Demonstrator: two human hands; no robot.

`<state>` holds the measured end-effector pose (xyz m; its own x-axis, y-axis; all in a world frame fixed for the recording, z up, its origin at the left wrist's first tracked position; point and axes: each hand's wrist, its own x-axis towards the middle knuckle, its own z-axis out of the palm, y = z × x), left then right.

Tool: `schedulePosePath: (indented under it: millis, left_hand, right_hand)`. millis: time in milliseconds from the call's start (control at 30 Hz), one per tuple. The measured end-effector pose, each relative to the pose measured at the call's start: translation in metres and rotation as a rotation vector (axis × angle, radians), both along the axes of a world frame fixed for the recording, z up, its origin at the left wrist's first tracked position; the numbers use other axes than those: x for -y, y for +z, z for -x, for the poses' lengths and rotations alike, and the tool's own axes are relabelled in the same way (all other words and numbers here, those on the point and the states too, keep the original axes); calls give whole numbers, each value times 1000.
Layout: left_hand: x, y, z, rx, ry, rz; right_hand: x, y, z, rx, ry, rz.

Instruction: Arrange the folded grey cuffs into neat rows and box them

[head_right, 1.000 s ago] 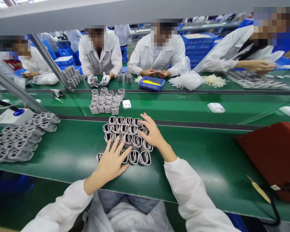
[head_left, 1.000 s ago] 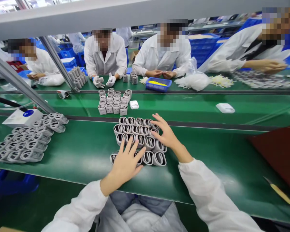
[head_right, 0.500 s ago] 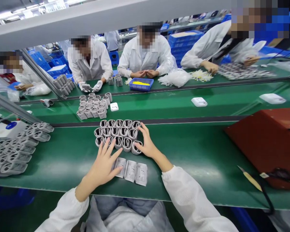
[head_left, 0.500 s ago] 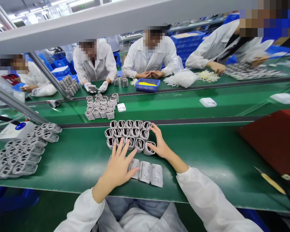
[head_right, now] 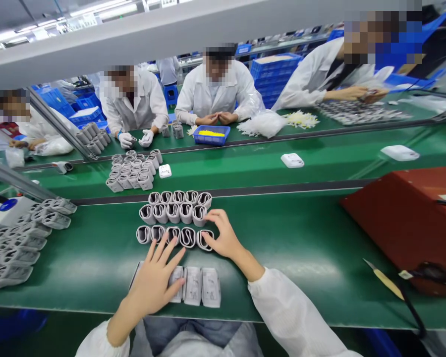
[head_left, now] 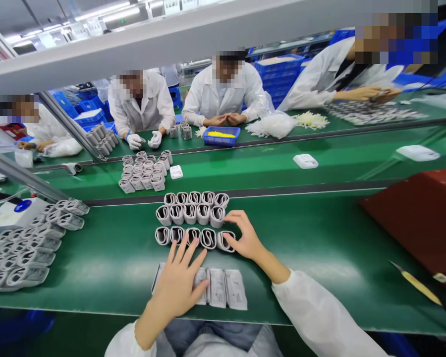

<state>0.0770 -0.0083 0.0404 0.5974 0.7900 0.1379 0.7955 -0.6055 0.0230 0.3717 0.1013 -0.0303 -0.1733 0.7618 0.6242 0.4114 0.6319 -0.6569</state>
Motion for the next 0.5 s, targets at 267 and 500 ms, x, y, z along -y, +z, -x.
schedulePosePath:
  millis: [267,500]
  left_hand:
    - [18,-3,1,-14,25,-20]
    - [18,-3,-1,0,29,8]
  right_hand:
    - [12,16,11,-10,37,-153]
    - [11,15,7,29,118,-58]
